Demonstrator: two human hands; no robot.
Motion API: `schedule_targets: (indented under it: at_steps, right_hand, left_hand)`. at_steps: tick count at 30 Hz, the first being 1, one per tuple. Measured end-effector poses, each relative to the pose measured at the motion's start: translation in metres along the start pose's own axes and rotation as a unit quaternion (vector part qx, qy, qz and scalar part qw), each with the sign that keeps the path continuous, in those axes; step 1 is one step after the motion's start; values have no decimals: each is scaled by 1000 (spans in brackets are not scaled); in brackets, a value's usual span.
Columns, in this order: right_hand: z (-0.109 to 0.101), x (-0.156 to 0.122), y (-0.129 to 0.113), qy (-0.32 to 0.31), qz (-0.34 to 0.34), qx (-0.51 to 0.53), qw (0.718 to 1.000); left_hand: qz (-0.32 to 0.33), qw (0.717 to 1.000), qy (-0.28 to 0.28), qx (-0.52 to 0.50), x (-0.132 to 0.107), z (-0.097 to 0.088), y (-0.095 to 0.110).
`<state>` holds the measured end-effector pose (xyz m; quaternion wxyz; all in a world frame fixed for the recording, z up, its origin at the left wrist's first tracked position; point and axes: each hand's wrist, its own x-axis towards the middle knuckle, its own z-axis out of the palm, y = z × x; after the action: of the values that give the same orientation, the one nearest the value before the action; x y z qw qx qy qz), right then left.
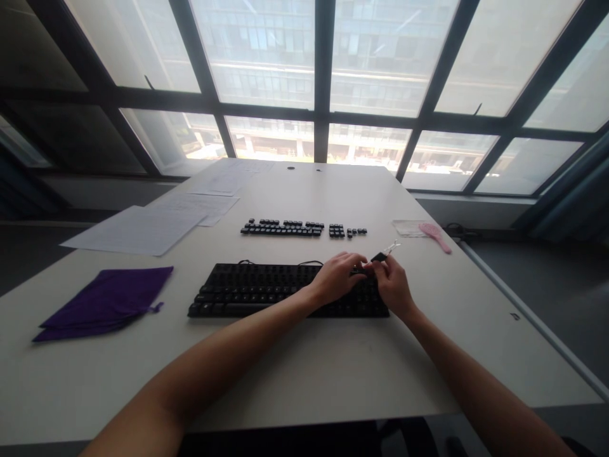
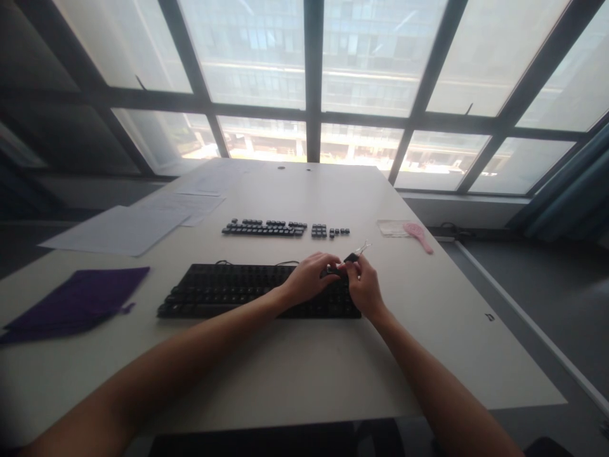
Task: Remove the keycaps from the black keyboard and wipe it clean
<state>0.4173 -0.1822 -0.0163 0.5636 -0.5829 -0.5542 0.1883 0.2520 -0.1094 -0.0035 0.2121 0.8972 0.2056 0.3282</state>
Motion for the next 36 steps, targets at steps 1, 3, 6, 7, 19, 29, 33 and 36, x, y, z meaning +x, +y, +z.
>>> schedule_targets:
  at_steps: [1, 3, 6, 7, 19, 29, 33, 36]
  right_hand:
    - [0, 1, 1, -6, 5, 11, 1000]
    - [-1, 1, 1, -8, 14, 25, 1000]
    - [-3, 2, 1, -6, 30, 40, 999]
    - [-3, 2, 0, -9, 32, 47, 998]
    - [-3, 3, -4, -8, 21, 59, 998]
    - [-8, 9, -6, 56, -4, -6, 998]
    - [-6, 5, -16, 68, -33, -69, 995]
    - [1, -1, -19, 41, -58, -126, 989]
  left_hand:
    - [6, 1000, 1, 12, -1, 0, 1]
    - [21, 999, 6, 43, -2, -1, 3]
    - [48, 995, 6, 83, -3, -1, 3]
    - [58, 994, 1, 90, -4, -1, 3]
    - [88, 996, 17, -4, -1, 0, -1]
    - [-79, 992, 73, 59, 20, -28, 3]
    - [-96, 991, 31, 91, 52, -28, -17]
    - [-105, 987, -1, 118, 76, -12, -35]
